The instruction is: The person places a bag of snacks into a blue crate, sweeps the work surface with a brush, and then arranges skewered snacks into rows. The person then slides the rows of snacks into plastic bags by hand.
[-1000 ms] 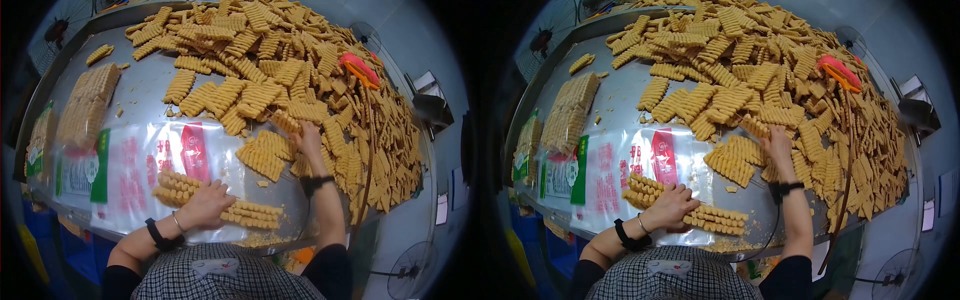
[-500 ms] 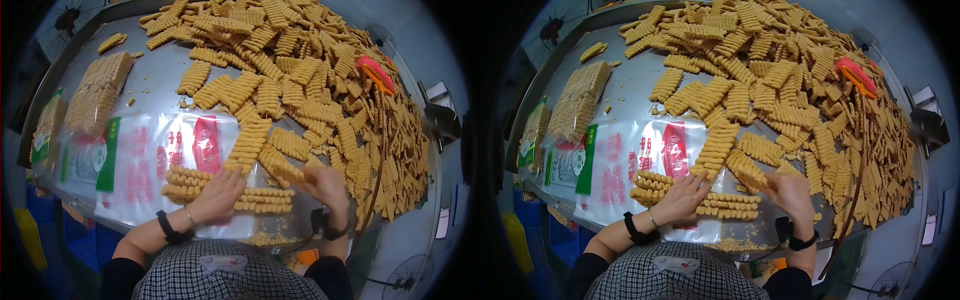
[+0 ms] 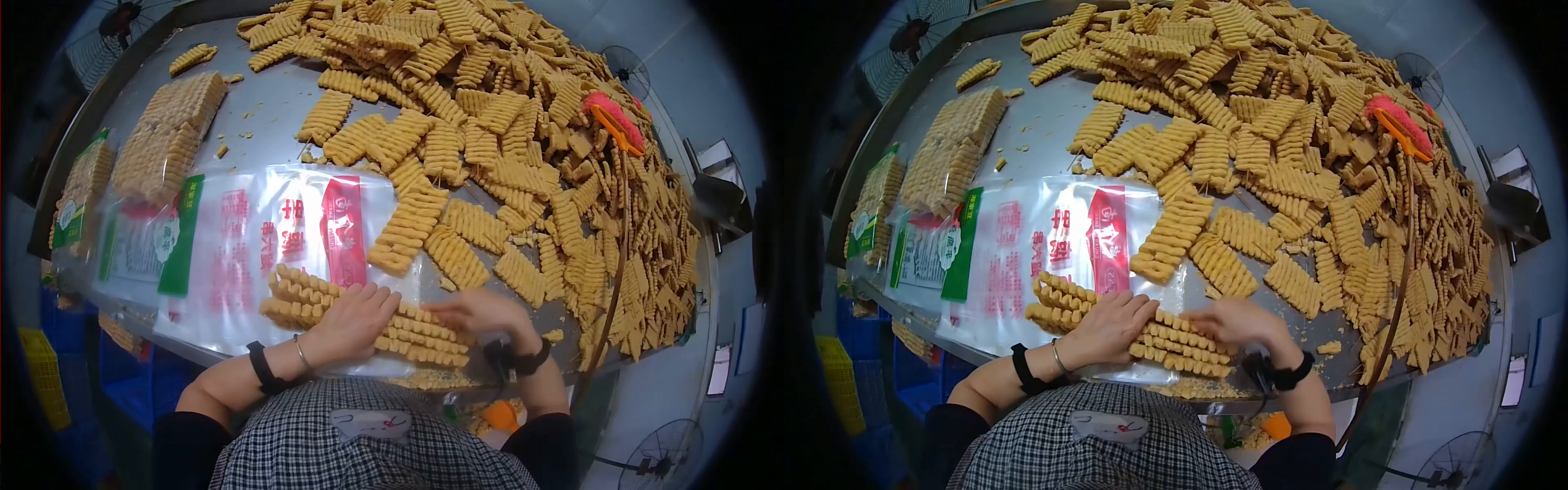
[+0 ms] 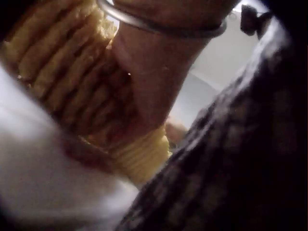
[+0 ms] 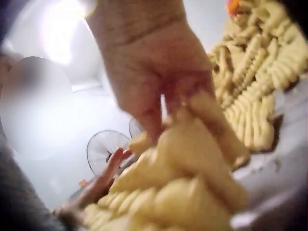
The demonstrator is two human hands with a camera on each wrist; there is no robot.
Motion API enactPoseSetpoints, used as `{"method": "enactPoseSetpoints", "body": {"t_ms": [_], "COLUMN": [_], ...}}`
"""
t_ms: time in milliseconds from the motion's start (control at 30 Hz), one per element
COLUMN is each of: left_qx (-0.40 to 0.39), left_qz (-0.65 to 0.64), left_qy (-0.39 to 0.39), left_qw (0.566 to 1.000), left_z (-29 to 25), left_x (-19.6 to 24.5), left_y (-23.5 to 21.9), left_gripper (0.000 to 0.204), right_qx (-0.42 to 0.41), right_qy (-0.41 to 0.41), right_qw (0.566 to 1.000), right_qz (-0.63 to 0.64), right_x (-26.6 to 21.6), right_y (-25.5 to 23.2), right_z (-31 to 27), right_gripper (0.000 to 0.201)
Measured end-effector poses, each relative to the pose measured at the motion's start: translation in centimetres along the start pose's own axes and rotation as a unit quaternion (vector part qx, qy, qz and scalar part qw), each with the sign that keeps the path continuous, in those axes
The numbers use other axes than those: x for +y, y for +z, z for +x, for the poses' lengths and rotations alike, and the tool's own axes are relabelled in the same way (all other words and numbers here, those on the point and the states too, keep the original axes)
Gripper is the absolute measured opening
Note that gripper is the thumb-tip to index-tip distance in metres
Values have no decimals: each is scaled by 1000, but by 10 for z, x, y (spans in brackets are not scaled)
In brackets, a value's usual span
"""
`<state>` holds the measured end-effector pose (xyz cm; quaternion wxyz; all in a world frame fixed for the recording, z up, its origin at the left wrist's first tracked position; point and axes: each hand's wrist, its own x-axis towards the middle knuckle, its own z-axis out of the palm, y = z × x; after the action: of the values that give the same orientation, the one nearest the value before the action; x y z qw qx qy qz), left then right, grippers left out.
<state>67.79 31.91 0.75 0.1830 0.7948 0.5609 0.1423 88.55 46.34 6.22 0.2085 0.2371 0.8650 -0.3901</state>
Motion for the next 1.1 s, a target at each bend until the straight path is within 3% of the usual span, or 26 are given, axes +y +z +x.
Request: {"method": "enactPoseSetpoints", "body": {"t_ms": [67,133,167,233,367,433,467,500,567,600,667,700,733,767,833,900,967,1000,1067,1100], "left_qx": [-6,0,3,23,43,49,47,49,-10,-10,153,152,107,60,75,-31,-23,-12,-14,-17], "left_qz": [14,17,20,11,35,21,31,27,37,35,153,151,106,61,30,43,36,26,24,13], "left_qy": [16,41,42,52,53,69,76,73,71,71,199,201,182,162,160,132,141,144,142,136], "left_qw": [1000,999,999,998,997,996,995,996,997,997,956,956,972,983,984,990,989,989,989,991], "left_z": [2,4,4,4,2,1,2,3,6,8,12,12,9,7,10,15,15,15,15,13], "left_x": [0,1,1,-2,-1,-1,-2,-2,-3,-4,-6,-4,1,5,5,5,5,6,8,8], "left_y": [1,-2,-1,6,5,4,3,4,6,6,7,8,7,5,3,3,2,1,0,0], "left_gripper": [80,68,68,68,67,38,37,37,60,60,60,60,60,61,61,58,56,54,53,52], "right_qx": [121,304,306,190,190,200,251,246,266,227,189,91,-9,-7,-12,254,452,460,512,520], "right_qy": [48,-88,-88,-63,-124,-106,-154,-155,-26,-23,-17,-110,-200,-197,-89,-28,13,11,206,204], "right_qw": [984,908,907,891,908,899,897,898,953,970,981,984,951,951,981,965,889,885,812,808], "right_qz": [-121,-273,-276,-408,-352,-375,-329,-330,-140,-86,-30,104,235,238,172,53,73,72,-187,-186], "right_x": [-1,12,22,36,58,56,49,43,2,-8,-8,4,0,-2,-6,24,26,32,63,75], "right_y": [-17,-29,-36,-47,-66,-73,-73,-69,-50,-35,-8,6,7,1,-31,-53,-94,-102,-113,-117], "right_z": [24,58,72,98,120,123,122,117,103,104,108,115,115,114,120,163,175,178,193,193], "right_gripper": [59,78,78,87,73,73,59,59,46,41,37,34,32,32,32,32,44,44,75,75]}}
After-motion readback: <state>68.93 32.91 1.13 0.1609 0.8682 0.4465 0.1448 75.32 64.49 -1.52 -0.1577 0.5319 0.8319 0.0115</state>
